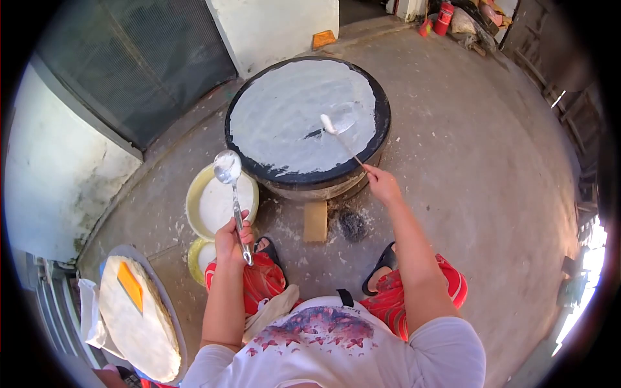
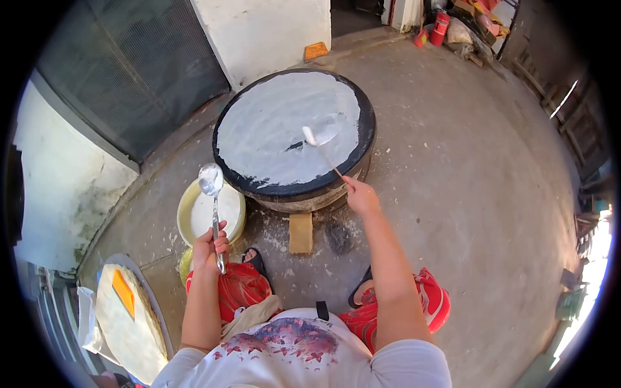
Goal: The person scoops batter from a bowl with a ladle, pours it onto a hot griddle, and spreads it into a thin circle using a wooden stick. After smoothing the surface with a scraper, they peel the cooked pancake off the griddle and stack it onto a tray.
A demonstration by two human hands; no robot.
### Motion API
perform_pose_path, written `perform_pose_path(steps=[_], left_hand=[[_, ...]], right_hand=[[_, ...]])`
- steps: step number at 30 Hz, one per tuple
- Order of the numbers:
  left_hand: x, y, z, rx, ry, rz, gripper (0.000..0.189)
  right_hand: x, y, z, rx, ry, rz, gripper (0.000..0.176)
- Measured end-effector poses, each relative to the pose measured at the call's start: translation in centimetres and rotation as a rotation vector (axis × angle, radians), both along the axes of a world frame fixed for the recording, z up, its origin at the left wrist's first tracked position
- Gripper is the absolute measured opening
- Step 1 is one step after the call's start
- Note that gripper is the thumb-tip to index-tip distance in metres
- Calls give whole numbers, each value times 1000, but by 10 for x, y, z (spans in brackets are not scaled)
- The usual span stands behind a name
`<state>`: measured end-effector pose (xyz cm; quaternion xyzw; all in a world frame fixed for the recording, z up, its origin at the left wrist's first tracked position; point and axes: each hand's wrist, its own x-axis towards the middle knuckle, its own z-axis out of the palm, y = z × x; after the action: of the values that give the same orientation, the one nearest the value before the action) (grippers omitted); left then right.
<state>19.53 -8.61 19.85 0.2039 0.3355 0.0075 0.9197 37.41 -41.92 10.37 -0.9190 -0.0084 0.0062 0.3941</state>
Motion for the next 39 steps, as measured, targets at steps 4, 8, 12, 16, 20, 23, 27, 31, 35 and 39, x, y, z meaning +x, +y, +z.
perform_pose_path(steps=[4, 8, 12, 16, 20, 23, 27, 31, 35, 39], left_hand=[[-2, -3, 3, 43, -28, -63, 30], [-2, -13, 6, 200, -25, -141, 27], [3, -30, 15, 384, -15, -250, 24], [9, -40, 24, 522, -31, -361, 23], [32, -46, 8, 743, -10, -419, 22], [61, -60, -13, 871, 58, -404, 25], [79, -69, -24, 878, 127, -400, 25], [86, -70, -33, 958, 115, -405, 22], [86, -79, -29, 891, 179, -382, 21], [77, -50, -5, 277, 129, -260, 23]], right_hand=[[-16, -19, 11, 62, -8, 93, 28], [-30, -5, -9, 240, 171, -212, 26], [-53, 46, -2, 189, 124, -47, 27], [-63, 44, 20, 391, 181, -41, 28], [-81, 47, -23, 394, 112, -231, 31], [-98, 87, -9, 286, 86, -96, 31], [-86, 94, -7, 411, 101, -67, 31], [-94, 101, -8, 363, 79, -160, 32], [-93, 130, -17, 443, 153, -9, 33], [-95, 114, 16, 458, -156, 79, 32]])
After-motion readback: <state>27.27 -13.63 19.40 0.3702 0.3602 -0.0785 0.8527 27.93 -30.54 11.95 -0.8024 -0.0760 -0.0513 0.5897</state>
